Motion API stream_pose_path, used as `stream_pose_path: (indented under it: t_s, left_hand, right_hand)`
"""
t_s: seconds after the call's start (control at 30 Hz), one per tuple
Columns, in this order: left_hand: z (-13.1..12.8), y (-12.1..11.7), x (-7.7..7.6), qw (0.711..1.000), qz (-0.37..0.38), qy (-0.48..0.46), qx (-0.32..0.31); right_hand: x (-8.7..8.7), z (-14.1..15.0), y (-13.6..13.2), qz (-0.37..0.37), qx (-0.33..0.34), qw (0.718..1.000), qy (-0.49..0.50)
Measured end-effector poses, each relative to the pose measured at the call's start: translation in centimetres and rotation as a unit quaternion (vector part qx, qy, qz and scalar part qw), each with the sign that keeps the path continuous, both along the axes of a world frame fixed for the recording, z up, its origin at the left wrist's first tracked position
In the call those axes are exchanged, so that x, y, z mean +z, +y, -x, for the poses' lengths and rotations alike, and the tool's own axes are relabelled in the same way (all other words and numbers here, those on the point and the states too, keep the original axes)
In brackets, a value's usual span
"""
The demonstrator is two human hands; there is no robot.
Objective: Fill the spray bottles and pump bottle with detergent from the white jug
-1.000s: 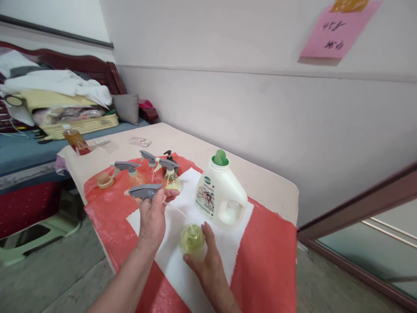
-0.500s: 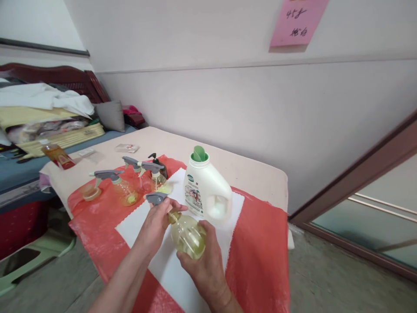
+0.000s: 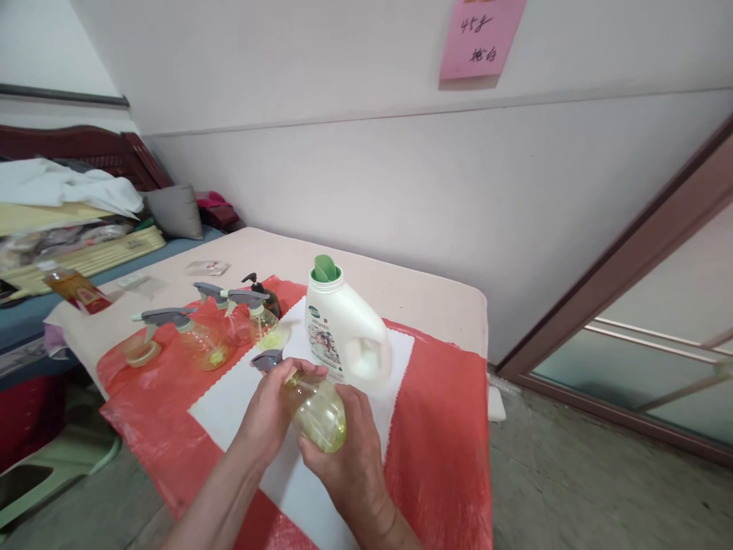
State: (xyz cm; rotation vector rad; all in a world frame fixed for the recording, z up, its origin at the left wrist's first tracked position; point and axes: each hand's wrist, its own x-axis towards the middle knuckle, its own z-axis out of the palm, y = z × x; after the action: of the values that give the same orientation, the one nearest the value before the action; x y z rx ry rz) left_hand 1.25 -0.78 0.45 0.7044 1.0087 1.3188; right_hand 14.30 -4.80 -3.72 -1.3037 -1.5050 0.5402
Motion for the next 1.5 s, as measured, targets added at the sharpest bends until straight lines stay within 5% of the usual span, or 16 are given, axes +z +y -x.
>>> stream_pose_path:
  t_s: [0.1,0.23,0.4,0.47,0.57,0.73,0.83,0.9,1.0,1.07,1.1,1.17,1.3,1.37,1.43,1.5]
  left_hand:
    - [-0.2,0.0,0.1,1.000,0.000,-0.002,0.008]
    - [-0.3,-0.1,0.3,0.999,0.021,-0.031,-0.003]
    - [-0.6,-0.5,0.1,0.998,0.041,-0.035,0.010]
    - [-0.8,-0.5,0.1,0.997,0.051,-0.040,0.031]
    - [-0.9,-0.3,0.3,0.996,0.045,-0.056,0.050]
    - [-0.2,0.2,0.7,0.988,0.056,-0.112,0.092]
    - [0.4,0.1,0.8,0.990,0.067,-0.106,0.067]
    - [0.5,-0.2,0.8,0.993,0.071,-0.093,0.033]
    - [0.2,-0.5,0.9,0.994,0.064,-0.090,0.013]
    - [-0.2,-0.5,1.0,0.991,0.069,-0.100,0.049]
    - [-0.4,-0.5,1.0,0.989,0.074,-0.108,0.071]
    - [-0.5,-0.3,1.0,0.984,0.083,-0.117,0.106]
    - [-0.1,0.1,0.6,0.986,0.085,-0.086,0.115]
    - [0.2,0.2,0.3,0.988,0.089,-0.086,0.094]
    - [0.3,0.1,0.2,0.989,0.091,-0.093,0.069]
    - [0.3,0.0,0.2,0.991,0.087,-0.089,0.055]
  right_hand:
    - [0.3,0.0,0.1,0.095,0.037,0.987,0.121]
    - [1.0,0.3,-0.2,0.272,0.188,0.865,0.377]
    - [1.9,0.2,-0.6,0.323,0.251,0.772,0.487]
    - [2.0,0.0,-0.7,0.332,0.250,0.757,0.504]
    - [1.7,-0.1,-0.9,0.308,0.230,0.798,0.464]
    - [0.5,1.1,-1.8,0.154,0.134,0.949,0.241]
    - [0.4,1.6,-1.9,0.120,0.102,0.959,0.237]
    - [0.9,1.5,-1.8,0.221,0.153,0.888,0.374]
    - [1.6,1.2,-1.7,0.369,0.219,0.708,0.561]
    - [1.9,1.2,-1.8,0.402,0.226,0.652,0.602]
    - [1.9,1.2,-1.8,0.408,0.225,0.650,0.600]
    - [1.7,1.4,-1.9,0.406,0.212,0.693,0.557]
    - [1.0,1.4,-1.8,0.276,0.132,0.886,0.349]
    - [0.6,1.3,-1.6,0.213,0.099,0.937,0.260]
    - [0.4,1.2,-1.3,0.229,0.107,0.926,0.280]
    - [0.3,1.2,-1.2,0.281,0.145,0.876,0.364]
